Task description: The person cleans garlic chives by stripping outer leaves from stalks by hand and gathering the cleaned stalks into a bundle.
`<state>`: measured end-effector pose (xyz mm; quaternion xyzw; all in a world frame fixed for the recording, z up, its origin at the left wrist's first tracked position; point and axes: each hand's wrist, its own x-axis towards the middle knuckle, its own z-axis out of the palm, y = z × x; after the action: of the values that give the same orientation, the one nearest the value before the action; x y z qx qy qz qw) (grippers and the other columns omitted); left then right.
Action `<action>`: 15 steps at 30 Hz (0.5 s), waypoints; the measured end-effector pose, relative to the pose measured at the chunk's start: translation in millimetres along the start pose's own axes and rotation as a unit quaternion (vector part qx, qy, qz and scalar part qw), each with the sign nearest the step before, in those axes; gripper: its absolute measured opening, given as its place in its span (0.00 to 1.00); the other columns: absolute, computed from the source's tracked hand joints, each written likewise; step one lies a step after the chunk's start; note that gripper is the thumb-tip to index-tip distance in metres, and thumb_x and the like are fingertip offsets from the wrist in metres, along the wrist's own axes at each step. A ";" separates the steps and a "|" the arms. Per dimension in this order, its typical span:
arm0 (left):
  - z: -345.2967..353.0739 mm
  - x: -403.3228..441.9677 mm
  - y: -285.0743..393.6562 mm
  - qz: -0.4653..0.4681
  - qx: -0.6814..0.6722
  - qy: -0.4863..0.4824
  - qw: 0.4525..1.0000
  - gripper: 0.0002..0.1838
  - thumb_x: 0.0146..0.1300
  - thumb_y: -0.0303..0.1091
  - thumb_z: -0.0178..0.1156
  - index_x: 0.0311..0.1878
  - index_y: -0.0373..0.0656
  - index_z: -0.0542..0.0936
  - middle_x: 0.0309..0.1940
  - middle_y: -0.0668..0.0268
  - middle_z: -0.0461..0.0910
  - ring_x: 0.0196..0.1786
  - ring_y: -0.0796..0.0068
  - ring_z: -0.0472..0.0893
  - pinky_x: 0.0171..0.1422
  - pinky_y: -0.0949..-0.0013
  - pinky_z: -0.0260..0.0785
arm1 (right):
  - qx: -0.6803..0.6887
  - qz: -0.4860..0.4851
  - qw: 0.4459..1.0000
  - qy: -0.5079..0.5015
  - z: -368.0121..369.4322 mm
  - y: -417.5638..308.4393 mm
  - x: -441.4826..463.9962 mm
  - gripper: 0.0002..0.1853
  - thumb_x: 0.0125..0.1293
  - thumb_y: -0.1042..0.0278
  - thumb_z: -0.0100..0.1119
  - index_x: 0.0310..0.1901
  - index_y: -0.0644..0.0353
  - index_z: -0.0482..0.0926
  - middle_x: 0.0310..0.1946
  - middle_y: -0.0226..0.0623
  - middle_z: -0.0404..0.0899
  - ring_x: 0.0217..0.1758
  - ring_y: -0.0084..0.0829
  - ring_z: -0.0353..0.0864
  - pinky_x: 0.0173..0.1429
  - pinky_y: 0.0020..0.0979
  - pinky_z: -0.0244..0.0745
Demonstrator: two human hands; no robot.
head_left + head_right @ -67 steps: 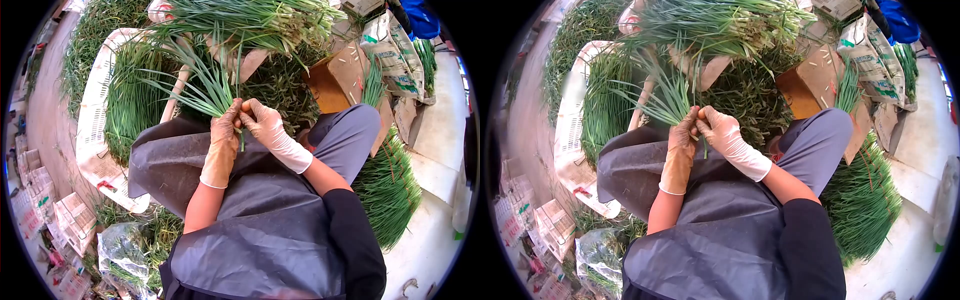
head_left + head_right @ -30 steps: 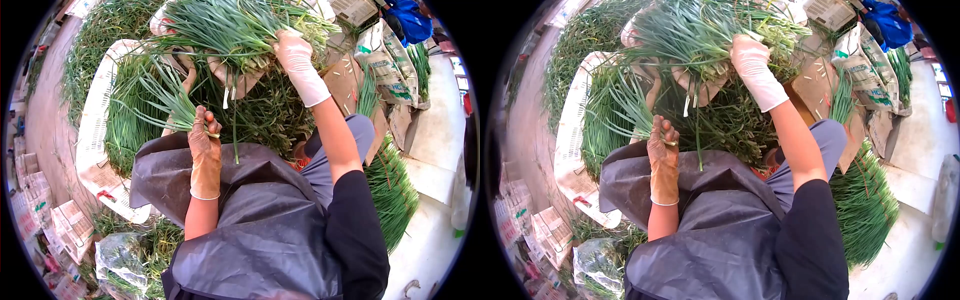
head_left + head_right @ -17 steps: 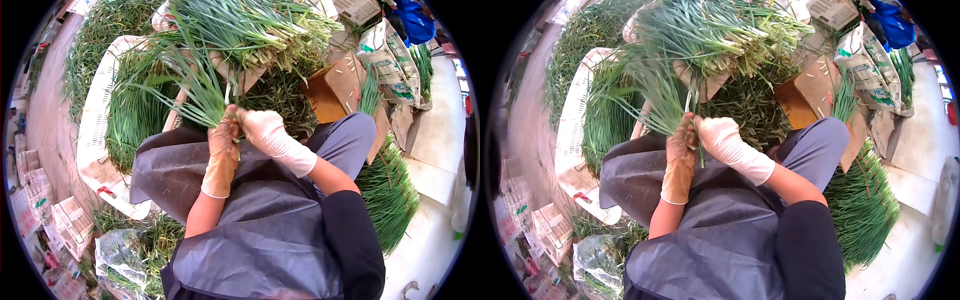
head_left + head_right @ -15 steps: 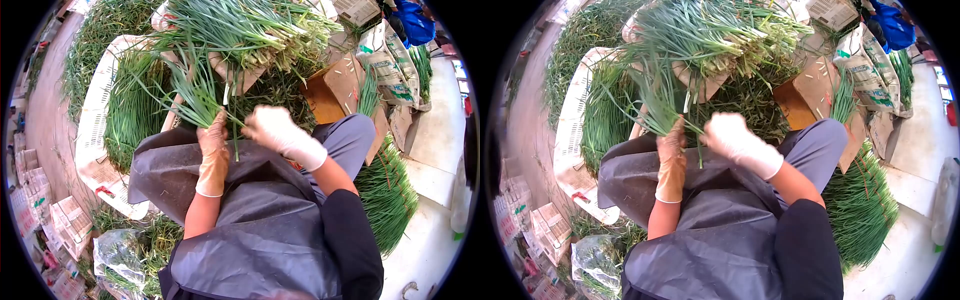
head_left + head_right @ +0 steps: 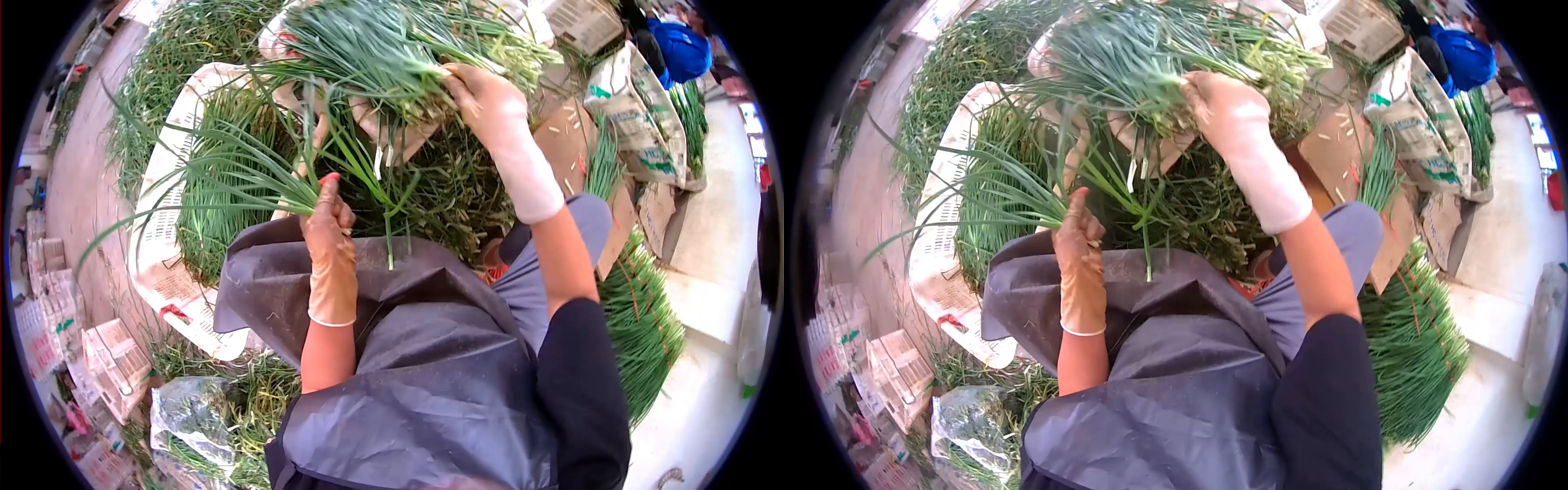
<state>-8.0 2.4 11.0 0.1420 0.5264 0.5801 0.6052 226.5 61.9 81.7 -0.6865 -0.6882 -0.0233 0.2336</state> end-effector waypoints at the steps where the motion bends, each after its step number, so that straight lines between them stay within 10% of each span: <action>1: 2.4 -3.0 -0.9 -0.030 -0.033 -0.022 0.999 0.06 0.61 0.30 0.58 0.40 0.39 0.75 0.16 0.76 0.60 0.14 0.85 0.56 0.16 0.78 0.47 | 0.162 0.098 0.980 -0.056 1.9 0.2 -0.4 0.17 0.66 0.49 0.45 0.46 0.49 0.79 0.33 0.41 0.80 0.40 0.43 0.79 0.43 0.37 0.72; 4: -15.2 -8.8 -10.2 -0.111 -0.091 -0.078 0.987 0.09 0.61 0.32 0.58 0.42 0.38 0.74 0.15 0.76 0.58 0.14 0.85 0.55 0.18 0.78 0.47 | -0.104 0.103 0.986 -0.075 2.9 18.0 8.5 0.13 0.63 0.56 0.51 0.43 0.50 0.80 0.33 0.39 0.80 0.39 0.41 0.79 0.43 0.37 0.73; 6: -5.7 2.1 -10.3 -0.129 -0.150 -0.110 0.974 0.11 0.61 0.32 0.58 0.44 0.37 0.73 0.15 0.77 0.57 0.14 0.85 0.55 0.18 0.78 0.46 | 0.054 0.045 0.997 0.045 -10.5 23.9 16.7 0.12 0.63 0.54 0.51 0.40 0.49 0.80 0.32 0.38 0.80 0.37 0.38 0.80 0.44 0.34 0.72; 8: -2.2 -13.0 -0.1 -0.032 0.023 -0.069 0.997 0.08 0.63 0.33 0.56 0.40 0.39 0.76 0.16 0.75 0.62 0.16 0.86 0.58 0.18 0.81 0.49 | -0.252 0.035 0.960 0.116 -38.8 23.0 40.1 0.10 0.62 0.58 0.53 0.37 0.51 0.81 0.32 0.34 0.81 0.35 0.27 0.80 0.44 0.28 0.72; 10: -5.0 -7.2 1.9 0.107 0.113 0.010 0.988 0.09 0.64 0.32 0.54 0.44 0.38 0.76 0.19 0.73 0.67 0.15 0.88 0.60 0.15 0.83 0.49 | -0.006 0.132 0.988 0.086 -74.1 26.8 67.0 0.14 0.60 0.55 0.58 0.38 0.56 0.83 0.32 0.40 0.83 0.35 0.38 0.82 0.39 0.34 0.73; 12: -4.9 -9.4 21.4 0.203 0.087 0.038 0.975 0.11 0.64 0.32 0.55 0.46 0.37 0.75 0.17 0.75 0.64 0.15 0.88 0.59 0.15 0.83 0.49 | 0.297 0.044 0.937 0.178 -121.1 6.1 81.3 0.09 0.62 0.69 0.55 0.38 0.65 0.81 0.24 0.32 0.81 0.21 0.21 0.72 0.27 0.21 0.67; 15: -5.2 -10.7 24.8 0.153 -0.065 0.008 0.986 0.11 0.63 0.34 0.56 0.42 0.37 0.74 0.15 0.78 0.55 0.15 0.87 0.55 0.17 0.81 0.46 | 0.277 -0.037 0.915 0.291 -148.4 -59.2 53.3 0.07 0.61 0.72 0.56 0.35 0.66 0.81 0.20 0.30 0.77 0.20 0.17 0.69 0.25 0.19 0.65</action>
<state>-23.4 -1.9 33.3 0.1764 0.4649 0.6997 0.5130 215.6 56.0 249.6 -0.5315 -0.5934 -0.0391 0.6032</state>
